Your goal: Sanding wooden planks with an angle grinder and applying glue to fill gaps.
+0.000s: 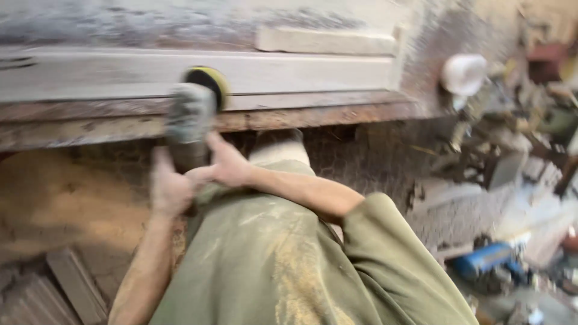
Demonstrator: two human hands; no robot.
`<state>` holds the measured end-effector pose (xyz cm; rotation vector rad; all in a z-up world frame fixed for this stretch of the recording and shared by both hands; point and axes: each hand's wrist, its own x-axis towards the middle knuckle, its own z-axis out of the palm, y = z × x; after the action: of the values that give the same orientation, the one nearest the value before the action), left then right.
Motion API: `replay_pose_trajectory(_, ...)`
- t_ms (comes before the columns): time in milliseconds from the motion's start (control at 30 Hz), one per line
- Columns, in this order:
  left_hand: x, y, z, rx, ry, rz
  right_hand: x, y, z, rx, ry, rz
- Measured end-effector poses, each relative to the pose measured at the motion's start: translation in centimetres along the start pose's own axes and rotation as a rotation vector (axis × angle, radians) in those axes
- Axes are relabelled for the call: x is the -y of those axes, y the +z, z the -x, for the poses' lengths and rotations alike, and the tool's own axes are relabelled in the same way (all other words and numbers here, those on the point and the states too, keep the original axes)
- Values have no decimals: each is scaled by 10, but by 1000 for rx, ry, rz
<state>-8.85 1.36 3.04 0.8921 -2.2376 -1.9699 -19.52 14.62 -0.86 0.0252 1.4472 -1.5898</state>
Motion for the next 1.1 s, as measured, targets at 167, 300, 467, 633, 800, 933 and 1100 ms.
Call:
replay_pose_trajectory(167,-16,-29,11,-87,-235,179,55,-16,-5,747,-85,1068)
replay_pose_trajectory(300,-9,7,69,-241,-158,140,101,-85,-56,650,-247,1442)
replay_pose_trajectory(467,14,120,170,-647,-419,182,82,-194,-170,189,-283,1830)
replay_pose_trajectory(633,-9,257,217,-941,-643,409,97,-165,-187,310,-254,1859)
replay_pose_trajectory(800,-5,361,268,-1030,-854,354,113,-177,-203,587,-53,1756)
replay_pose_trajectory(933,3,406,297,-989,-1047,381,138,-239,-149,823,-101,1926)
replay_pose_trajectory(1100,-19,417,298,-1071,-1107,546,163,-354,-120,785,-389,1689)
